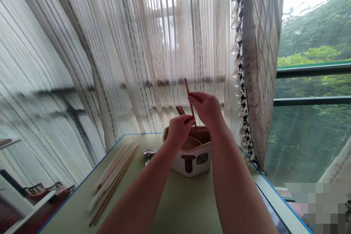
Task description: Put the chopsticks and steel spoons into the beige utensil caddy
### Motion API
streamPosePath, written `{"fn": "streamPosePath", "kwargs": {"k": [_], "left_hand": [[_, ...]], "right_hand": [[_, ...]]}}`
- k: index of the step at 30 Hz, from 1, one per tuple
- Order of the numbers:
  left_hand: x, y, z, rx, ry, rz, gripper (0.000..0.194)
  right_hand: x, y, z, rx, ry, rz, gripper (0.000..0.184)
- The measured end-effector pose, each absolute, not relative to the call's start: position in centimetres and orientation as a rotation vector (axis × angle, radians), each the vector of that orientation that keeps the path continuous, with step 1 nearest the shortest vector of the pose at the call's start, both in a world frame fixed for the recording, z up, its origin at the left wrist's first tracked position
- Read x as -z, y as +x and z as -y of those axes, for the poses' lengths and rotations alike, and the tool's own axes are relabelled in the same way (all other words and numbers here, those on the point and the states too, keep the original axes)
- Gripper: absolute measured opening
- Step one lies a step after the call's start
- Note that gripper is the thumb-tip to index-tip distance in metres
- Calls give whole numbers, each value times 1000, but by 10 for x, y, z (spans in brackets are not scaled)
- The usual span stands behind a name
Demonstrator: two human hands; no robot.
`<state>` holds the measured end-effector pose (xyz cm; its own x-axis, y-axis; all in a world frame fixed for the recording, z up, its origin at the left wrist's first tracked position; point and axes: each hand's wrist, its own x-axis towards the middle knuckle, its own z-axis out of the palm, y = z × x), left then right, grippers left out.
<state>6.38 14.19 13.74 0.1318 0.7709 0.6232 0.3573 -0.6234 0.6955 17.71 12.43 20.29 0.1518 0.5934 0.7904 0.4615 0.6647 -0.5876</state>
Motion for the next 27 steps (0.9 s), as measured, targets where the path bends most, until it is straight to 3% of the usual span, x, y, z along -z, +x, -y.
{"fn": "streamPosePath", "kwargs": {"k": [7, 14, 23, 27], "left_hand": [[-138, 63, -145, -1582, 1918, -1008, 15], [-139, 60, -149, -1434, 2027, -1084, 14], [-131, 51, -165, -1580, 1887, -989, 16], [-128, 52, -170, -1562, 2001, -1057, 17]], "right_hand": [[-200, 175, -130, -99, -937, 1482, 19], [-199, 169, -139, -118, -922, 1451, 22], [-194, 161, -155, -148, -989, 1539, 15], [-196, 158, -154, -139, -939, 1514, 25]]}}
